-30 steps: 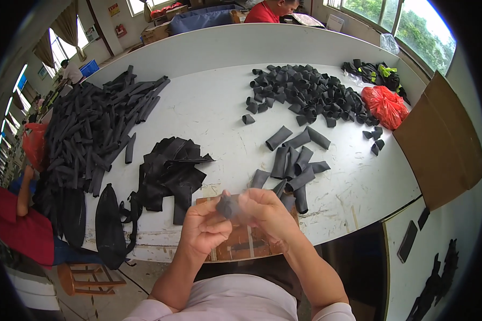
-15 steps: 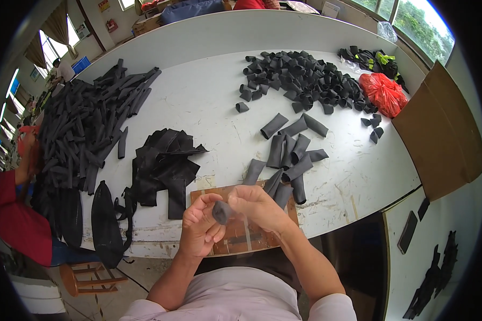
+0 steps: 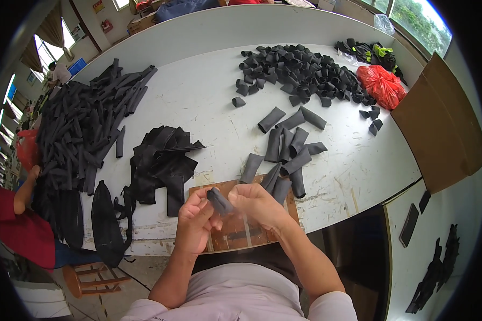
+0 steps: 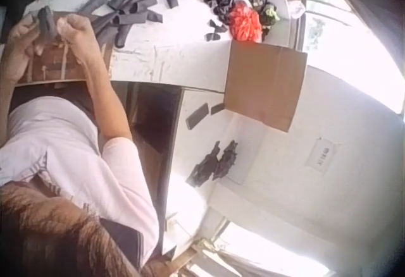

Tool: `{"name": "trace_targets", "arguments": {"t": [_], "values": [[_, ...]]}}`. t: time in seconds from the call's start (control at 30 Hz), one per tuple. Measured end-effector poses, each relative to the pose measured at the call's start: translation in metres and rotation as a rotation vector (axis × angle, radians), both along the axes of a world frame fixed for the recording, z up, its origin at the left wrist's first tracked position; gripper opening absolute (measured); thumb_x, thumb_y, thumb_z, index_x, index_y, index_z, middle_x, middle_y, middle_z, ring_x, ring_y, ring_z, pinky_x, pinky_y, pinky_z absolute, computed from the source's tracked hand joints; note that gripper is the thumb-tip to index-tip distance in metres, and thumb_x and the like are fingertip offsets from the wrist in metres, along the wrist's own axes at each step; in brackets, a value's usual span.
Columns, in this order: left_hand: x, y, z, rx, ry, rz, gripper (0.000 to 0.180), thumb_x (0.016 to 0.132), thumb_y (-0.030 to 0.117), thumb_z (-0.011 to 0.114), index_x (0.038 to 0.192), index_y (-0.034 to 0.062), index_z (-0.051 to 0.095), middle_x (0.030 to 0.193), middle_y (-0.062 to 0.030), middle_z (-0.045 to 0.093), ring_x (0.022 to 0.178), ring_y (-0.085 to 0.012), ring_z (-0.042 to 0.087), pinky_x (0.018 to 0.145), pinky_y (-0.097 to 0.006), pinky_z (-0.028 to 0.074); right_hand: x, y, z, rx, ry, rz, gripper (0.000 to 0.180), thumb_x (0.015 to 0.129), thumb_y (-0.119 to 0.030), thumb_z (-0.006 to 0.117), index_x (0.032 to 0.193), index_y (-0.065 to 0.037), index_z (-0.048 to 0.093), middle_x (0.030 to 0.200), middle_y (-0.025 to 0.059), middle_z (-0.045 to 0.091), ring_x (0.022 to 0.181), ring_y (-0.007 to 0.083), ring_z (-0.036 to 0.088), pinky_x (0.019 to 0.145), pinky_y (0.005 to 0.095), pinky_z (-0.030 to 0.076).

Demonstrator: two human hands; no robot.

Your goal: Applying adhesive to black foam strips using a small applicator and pressing them into shape.

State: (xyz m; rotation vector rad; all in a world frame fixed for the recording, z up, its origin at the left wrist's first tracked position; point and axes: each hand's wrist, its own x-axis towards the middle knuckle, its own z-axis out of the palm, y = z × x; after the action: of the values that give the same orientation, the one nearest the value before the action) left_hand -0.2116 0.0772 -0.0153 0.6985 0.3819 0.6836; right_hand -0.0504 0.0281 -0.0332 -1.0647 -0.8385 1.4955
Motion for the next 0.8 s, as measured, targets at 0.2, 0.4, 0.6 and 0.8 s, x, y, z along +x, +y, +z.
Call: {"name": "trace_targets", "arguments": {"t": [0.2, 0.4, 0.6, 0.8], "values": [[0.002, 0.010, 0.024, 1.141, 0.387, 0.270, 0.025, 0.082, 0.013, 0.058, 0.102, -0.0007, 0.054, 0.092, -0.0067, 0.057, 0.088, -0.0108, 0.050, 0.075, -0.023, 0.042, -0.007, -0.005, 0.030, 0.018, -0.317, -0.153, 0.030, 0.086, -0.030, 0.052, 0.077, -0.001, 0.054, 0.071, 0.0001, 0.054, 0.062, 0.0078, 0.050, 0.054, 0.0204, 0.040], [0.000, -0.014, 0.031, 0.381, -0.003, 0.519, 0.010, 0.079, 0.004, 0.058, 0.089, -0.0001, 0.058, 0.096, -0.0128, 0.059, 0.091, -0.0177, 0.053, 0.085, -0.032, 0.039, -0.018, -0.013, 0.086, 0.577, -1.626, -0.057, 0.027, 0.073, -0.030, 0.061, 0.071, -0.005, 0.051, 0.072, 0.0078, 0.053, 0.071, 0.0223, 0.055, 0.055, 0.0330, 0.044], [0.019, 0.008, 0.005, 0.353, 0.053, 0.131, 0.010, 0.075, 0.002, 0.062, 0.084, -0.0006, 0.059, 0.096, -0.0128, 0.059, 0.090, -0.0168, 0.053, 0.075, -0.029, 0.044, -0.006, -0.013, 0.026, 0.469, -1.377, -0.072, 0.020, 0.079, -0.026, 0.055, 0.073, -0.007, 0.053, 0.068, 0.0074, 0.055, 0.064, 0.0260, 0.055, 0.054, 0.0346, 0.044], [0.035, -0.002, 0.037, 0.874, 0.678, -0.012, 0.013, 0.070, 0.001, 0.067, 0.077, -0.0039, 0.058, 0.083, -0.0051, 0.057, 0.076, -0.0097, 0.053, 0.065, -0.022, 0.043, -0.005, -0.022, -0.014, 0.472, -0.964, -0.119, 0.024, 0.077, -0.024, 0.054, 0.095, -0.008, 0.055, 0.078, 0.0112, 0.055, 0.071, 0.0314, 0.055, 0.058, 0.0371, 0.043]]}}
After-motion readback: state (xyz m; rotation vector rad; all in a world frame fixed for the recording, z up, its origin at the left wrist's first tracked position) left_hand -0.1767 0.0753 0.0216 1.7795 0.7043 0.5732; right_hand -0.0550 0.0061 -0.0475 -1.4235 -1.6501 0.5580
